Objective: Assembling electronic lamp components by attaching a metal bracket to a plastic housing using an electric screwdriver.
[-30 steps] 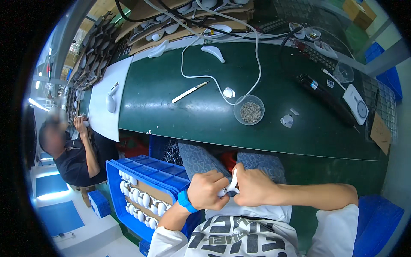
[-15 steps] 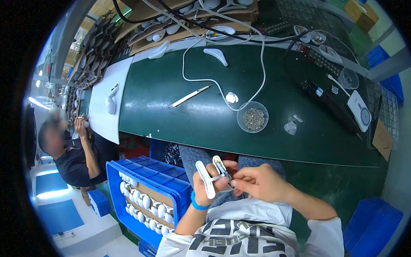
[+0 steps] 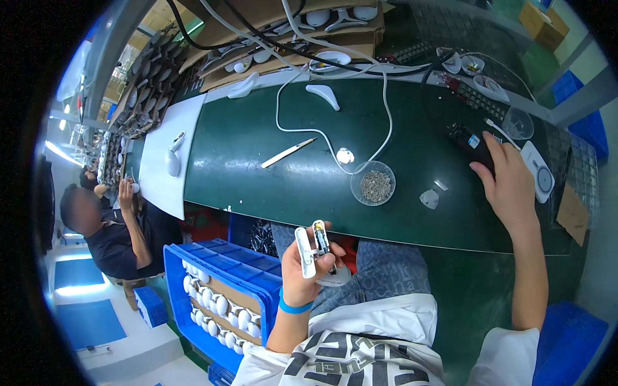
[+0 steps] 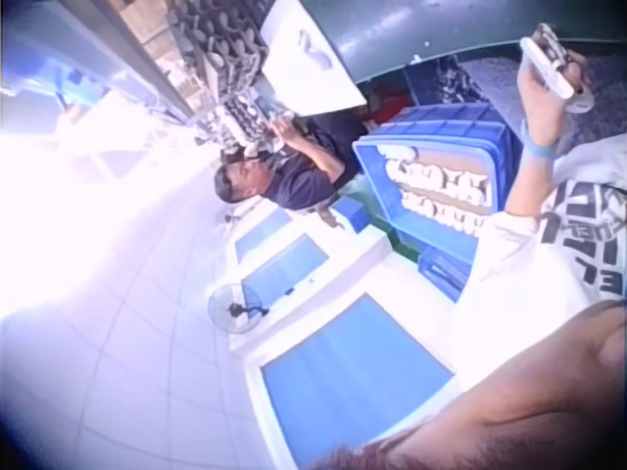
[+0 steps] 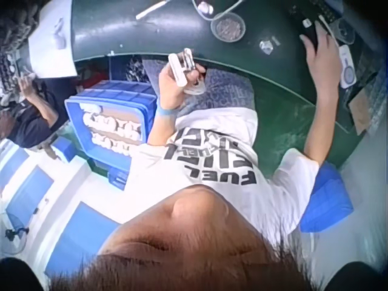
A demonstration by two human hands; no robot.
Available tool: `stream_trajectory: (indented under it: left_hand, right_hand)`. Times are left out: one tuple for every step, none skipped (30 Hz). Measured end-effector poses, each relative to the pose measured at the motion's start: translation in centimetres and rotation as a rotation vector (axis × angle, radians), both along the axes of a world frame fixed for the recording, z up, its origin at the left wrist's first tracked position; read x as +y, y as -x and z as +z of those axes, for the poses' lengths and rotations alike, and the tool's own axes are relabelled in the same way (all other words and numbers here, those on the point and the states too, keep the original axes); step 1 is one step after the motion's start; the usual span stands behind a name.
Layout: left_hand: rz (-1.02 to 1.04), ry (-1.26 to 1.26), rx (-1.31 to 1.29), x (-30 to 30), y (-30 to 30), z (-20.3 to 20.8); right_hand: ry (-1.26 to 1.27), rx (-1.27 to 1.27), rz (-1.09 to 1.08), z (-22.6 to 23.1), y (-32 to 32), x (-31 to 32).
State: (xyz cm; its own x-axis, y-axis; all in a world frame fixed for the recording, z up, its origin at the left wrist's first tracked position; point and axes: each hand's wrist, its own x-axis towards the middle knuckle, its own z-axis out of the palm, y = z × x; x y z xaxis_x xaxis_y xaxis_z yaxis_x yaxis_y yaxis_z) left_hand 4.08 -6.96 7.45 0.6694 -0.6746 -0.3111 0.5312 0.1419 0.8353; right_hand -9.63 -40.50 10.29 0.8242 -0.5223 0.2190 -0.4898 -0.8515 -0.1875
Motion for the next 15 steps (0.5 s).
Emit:
stream_trajectory:
  left_hand:
    - [-0.013,-0.022,-0.013,0.0,0.0,0.2]
    - [-0.018,-0.049,-0.027,0.0,0.0,0.2]
    - [-0.015,-0.049,-0.029,0.0,0.1,0.3]
    - [-0.021,-0.059,-0.034,-0.1,0.2,0.4]
    - [-0.036,-0.065,-0.039,-0.3,0.1,0.4]
    - [-0.090,-0.096,-0.035,-0.6,0.1,0.8]
    - [-0.107,-0.113,-0.040,-0.9,0.2,0.9]
    - [-0.125,-0.130,-0.046,-1.2,0.5,1.2]
    - [-0.146,-0.176,-0.106,-1.7,0.9,1.5]
    - [-0.168,-0.180,-0.112,-2.0,1.2,1.7]
    - [-0.178,-0.191,-0.120,-2.1,1.5,1.9]
    - [-0.182,-0.192,-0.120,-2.3,1.8,2.0]
    - [-0.189,-0.197,-0.139,-2.3,1.9,2.2]
    - [-0.191,-0.201,-0.157,-2.3,2.1,2.3]
    - [-0.181,-0.200,-0.171,-2.2,2.2,1.9]
  right_hand:
    - [-0.034,-0.122,0.030,0.3,0.0,0.0]
    - [-0.072,-0.244,0.067,0.8,-0.1,0.0]
    - [-0.043,-0.345,0.073,1.9,-0.1,0.4]
    - [-0.345,-0.443,-0.046,2.9,0.3,0.9]
    - [-0.643,-0.536,-0.173,3.6,0.7,1.4]
    - [-0.770,-0.756,0.004,4.4,0.2,1.9]
    - [-0.981,-1.001,0.092,5.4,-0.8,3.2]
    - [-1.185,-1.248,0.187,7.4,-2.5,5.3]
    - [-1.275,-1.342,0.183,8.8,-3.5,7.0]
    - [-1.353,-1.330,0.314,9.1,-3.7,7.7]
    - [-1.441,-1.310,0.454,9.0,-4.0,8.3]
    - [-1.431,-1.369,0.565,8.4,-5.0,9.3]
    - [-1.414,-1.406,0.604,8.1,-5.8,10.4]
    - [-1.399,-1.439,0.646,8.0,-6.5,11.5]
    - [-1.405,-1.450,0.611,8.0,-6.9,12.5]
